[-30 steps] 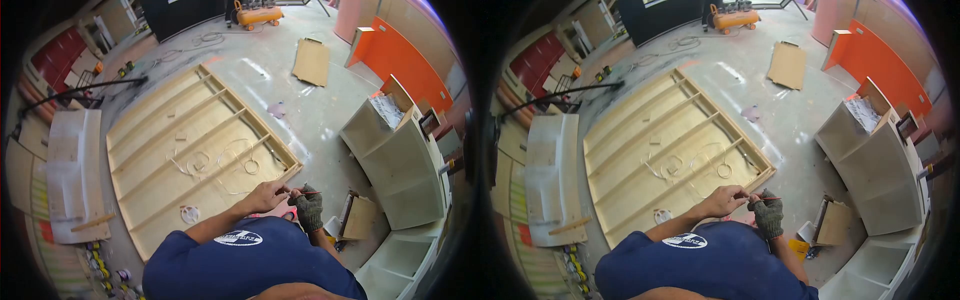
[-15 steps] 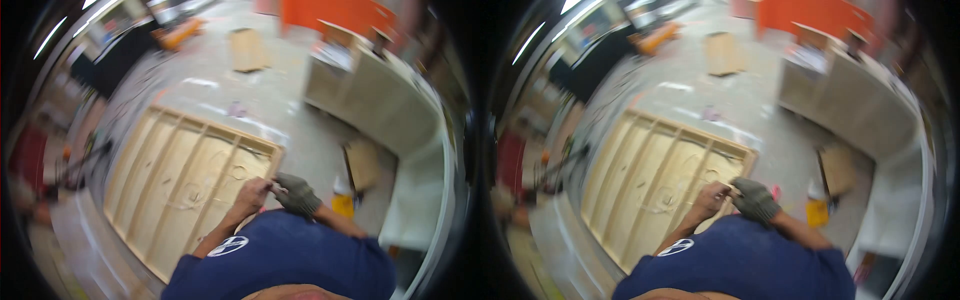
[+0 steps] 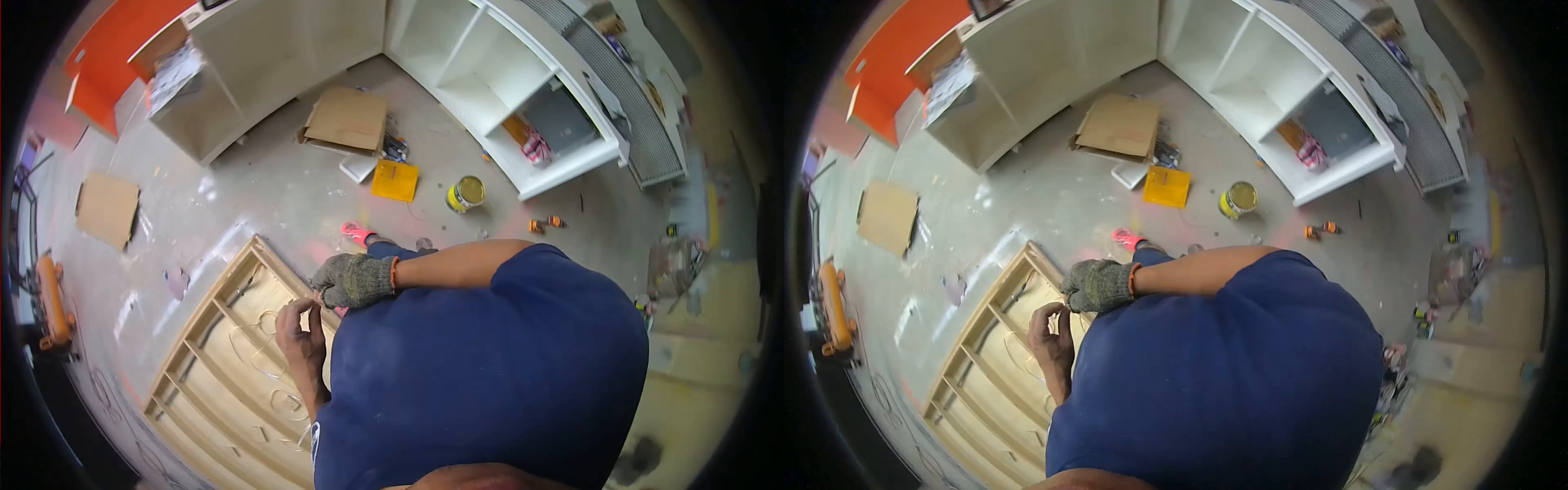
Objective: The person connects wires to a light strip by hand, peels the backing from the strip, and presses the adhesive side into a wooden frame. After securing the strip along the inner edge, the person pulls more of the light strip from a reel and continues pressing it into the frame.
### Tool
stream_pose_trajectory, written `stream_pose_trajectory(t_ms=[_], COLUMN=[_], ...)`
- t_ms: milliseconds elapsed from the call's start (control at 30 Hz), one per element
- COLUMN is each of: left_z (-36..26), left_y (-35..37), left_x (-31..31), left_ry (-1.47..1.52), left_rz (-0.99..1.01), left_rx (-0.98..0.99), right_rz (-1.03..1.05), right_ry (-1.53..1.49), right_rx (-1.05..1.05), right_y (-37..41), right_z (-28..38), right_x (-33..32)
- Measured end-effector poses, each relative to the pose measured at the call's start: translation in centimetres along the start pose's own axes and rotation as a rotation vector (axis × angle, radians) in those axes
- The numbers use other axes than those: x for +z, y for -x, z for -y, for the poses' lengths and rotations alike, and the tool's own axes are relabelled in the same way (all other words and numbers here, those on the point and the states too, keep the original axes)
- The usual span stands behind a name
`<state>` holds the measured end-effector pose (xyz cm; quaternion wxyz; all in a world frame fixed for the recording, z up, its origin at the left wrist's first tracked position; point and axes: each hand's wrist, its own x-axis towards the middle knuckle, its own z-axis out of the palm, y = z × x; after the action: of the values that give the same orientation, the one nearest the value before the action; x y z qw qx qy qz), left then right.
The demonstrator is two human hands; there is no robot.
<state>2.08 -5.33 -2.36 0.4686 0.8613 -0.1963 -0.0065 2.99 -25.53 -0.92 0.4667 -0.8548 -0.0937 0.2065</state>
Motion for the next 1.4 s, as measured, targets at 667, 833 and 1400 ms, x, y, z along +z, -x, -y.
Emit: stream_pose_trajectory(t_ms=[667,833,1400], left_z=[-14.3,-15.9,-18.4], left_y=[-7.0,-5.4,-1.4], left_x=[15.7,18.4,17.6], left_ry=[-0.234,-0.224,-0.338], left_rz=[0.087,-0.037,-0.286], left_rx=[0.031,-0.113,-0.077], right_rz=[-0.105,0.08,0.424], right_ry=[-0.046,-0.015,-0.362], right_rx=[-0.233,-0.277,-0.118], right_y=[9.2,9.0,9.2], right_z=[-11.7,-14.1,-10.6], right_x=[-15.6,-16.0,-17.5])
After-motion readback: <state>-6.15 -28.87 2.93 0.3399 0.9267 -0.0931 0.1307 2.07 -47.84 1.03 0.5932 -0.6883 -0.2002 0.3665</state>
